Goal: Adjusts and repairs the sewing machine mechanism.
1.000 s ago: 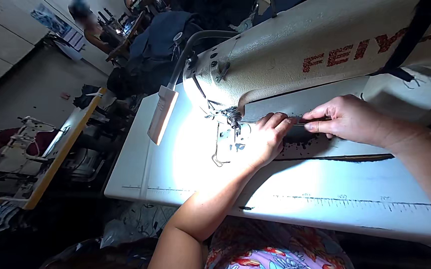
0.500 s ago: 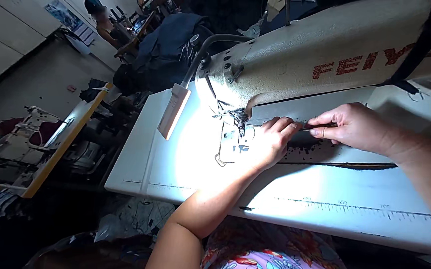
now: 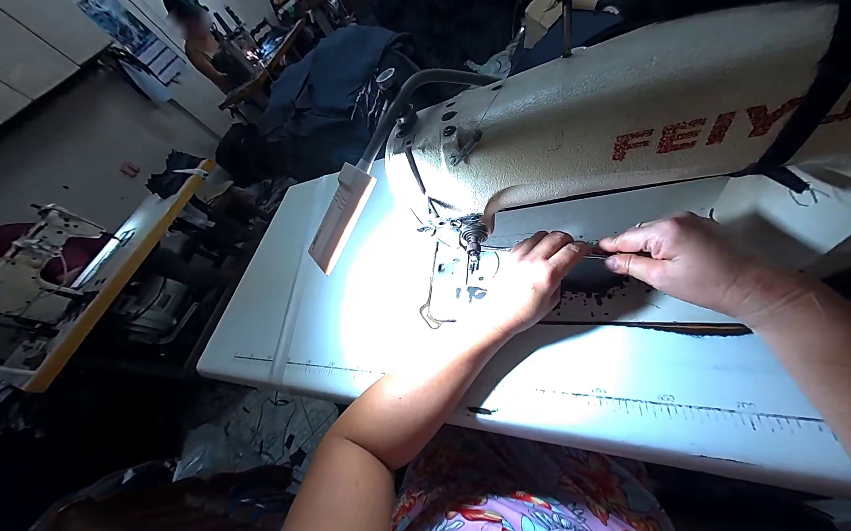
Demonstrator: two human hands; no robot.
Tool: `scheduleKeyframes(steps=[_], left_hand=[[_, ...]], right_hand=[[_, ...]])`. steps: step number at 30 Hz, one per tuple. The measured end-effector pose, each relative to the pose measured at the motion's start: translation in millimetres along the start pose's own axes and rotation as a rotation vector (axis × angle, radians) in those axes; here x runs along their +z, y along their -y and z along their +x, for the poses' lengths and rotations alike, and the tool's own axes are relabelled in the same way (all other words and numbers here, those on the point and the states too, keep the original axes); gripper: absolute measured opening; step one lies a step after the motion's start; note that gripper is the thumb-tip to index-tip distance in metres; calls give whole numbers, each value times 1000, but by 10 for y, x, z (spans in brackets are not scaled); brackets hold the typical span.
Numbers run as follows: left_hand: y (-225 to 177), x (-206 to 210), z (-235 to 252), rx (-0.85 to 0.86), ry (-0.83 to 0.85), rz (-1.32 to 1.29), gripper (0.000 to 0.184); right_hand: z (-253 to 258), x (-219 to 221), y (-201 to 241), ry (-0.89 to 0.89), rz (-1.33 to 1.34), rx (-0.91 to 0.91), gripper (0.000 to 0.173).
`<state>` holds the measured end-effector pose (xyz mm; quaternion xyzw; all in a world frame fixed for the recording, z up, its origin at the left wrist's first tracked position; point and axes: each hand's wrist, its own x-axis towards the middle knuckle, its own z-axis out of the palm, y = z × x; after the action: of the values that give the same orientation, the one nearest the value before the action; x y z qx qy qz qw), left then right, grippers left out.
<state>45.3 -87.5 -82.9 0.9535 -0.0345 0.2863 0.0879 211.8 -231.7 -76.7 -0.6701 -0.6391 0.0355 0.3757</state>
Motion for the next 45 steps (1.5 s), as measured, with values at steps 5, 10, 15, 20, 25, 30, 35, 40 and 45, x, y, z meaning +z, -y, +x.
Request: scheduleKeyframes(steps=[5, 10, 15, 20, 25, 30, 35, 40, 45], left_hand=[[-6, 11, 5, -6, -24, -18, 31], [-21, 6, 3, -13, -53, -49, 32], [-185, -404, -179, -186, -73, -5, 19], [-37, -842, -571, -807, 2, -150, 17], [304, -821, -593, -990, -62, -222, 11], [506, -646, -623, -953, -119, -276, 10], [590, -495, -627, -867, -268, -446, 2], [632, -413, -683, -778, -362, -615, 9], [612, -423, -674, -737, -347, -655, 12]], right_hand=[[-56, 101, -16, -107, -166, -170, 25], [-63, 139, -37, -184, -243, -259, 26], [-59, 143, -59, -194, -224, -258, 27], [-33, 135, -71, -196, -234, -224, 29], [-26, 133, -92, -191, -228, -221, 28], [-17, 130, -86, -201, -241, -229, 28], [-3, 104, -85, -188, -248, -233, 29], [1, 71, -64, -170, -256, -228, 29], [7, 80, -78, -163, -254, -208, 28]])
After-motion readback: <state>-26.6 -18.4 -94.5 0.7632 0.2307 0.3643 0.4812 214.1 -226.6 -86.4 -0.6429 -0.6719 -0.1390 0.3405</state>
